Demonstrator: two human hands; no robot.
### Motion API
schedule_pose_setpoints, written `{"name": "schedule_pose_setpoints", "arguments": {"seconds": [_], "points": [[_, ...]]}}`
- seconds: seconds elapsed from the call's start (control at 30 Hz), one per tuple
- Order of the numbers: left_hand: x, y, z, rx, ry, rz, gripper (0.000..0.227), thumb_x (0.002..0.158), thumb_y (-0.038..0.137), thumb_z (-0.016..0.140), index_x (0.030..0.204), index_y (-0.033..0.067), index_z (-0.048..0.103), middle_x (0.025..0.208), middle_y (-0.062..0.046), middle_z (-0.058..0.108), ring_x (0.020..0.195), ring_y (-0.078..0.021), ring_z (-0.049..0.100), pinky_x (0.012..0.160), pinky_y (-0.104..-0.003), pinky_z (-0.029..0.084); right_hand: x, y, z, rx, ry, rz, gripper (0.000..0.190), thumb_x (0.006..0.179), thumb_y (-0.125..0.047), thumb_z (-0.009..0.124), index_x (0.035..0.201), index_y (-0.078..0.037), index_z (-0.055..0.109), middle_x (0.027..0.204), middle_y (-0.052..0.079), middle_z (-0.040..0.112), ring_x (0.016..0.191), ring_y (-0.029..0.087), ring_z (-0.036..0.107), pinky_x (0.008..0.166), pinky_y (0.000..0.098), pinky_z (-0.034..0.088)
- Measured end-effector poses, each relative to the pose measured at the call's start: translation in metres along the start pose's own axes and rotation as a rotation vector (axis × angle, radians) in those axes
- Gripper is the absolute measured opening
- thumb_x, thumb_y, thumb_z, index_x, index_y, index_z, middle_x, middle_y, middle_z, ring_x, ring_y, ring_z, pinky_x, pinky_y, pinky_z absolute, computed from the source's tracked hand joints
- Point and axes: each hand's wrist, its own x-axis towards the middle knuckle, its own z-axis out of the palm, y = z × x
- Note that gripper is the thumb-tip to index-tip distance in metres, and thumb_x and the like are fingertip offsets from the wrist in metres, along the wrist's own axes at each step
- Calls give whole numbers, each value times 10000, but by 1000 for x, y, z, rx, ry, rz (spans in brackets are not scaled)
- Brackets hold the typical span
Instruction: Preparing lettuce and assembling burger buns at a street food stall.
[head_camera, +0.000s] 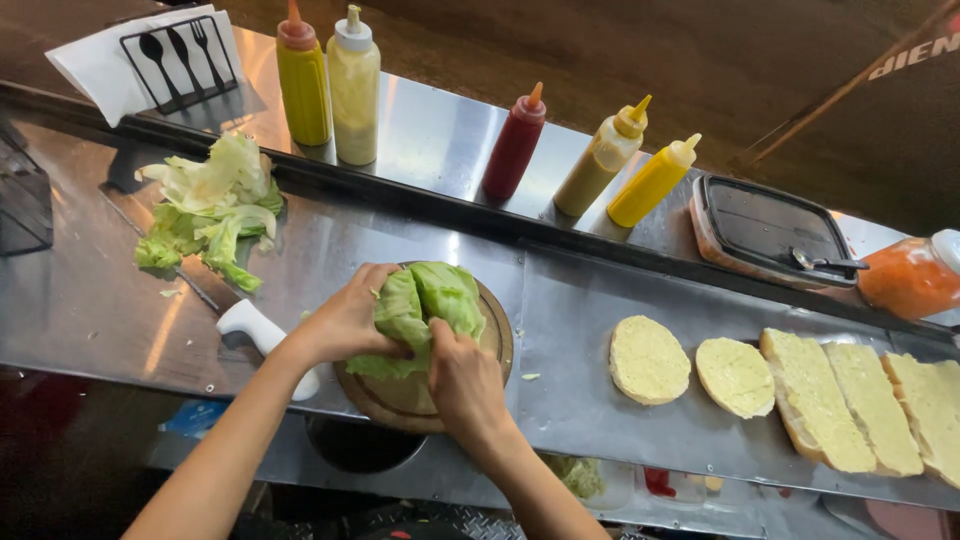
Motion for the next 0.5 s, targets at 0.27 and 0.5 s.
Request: {"name": "schedule_pose_setpoints", "arguments": {"seconds": [0.27, 0.5], "points": [[-2, 3, -6, -39, -20, -53, 1022, 548, 205, 961, 1429, 121, 448, 1354, -196, 496, 1253, -516, 564, 1040, -587, 518, -12, 39, 9, -5, -141, -57, 118, 954, -185, 527, 992, -198, 638, 684, 94, 651, 603, 397, 715, 564, 465, 588], [-10, 2, -22, -132, -48, -111, 1086, 500, 266, 935, 1465, 203, 441, 1235, -6, 648, 1156, -157, 611, 989, -301, 453, -29, 25, -34, 280, -100, 30, 135, 848, -32, 577, 938, -132, 593, 627, 27, 455, 594, 200, 445, 576, 360, 373]]}}
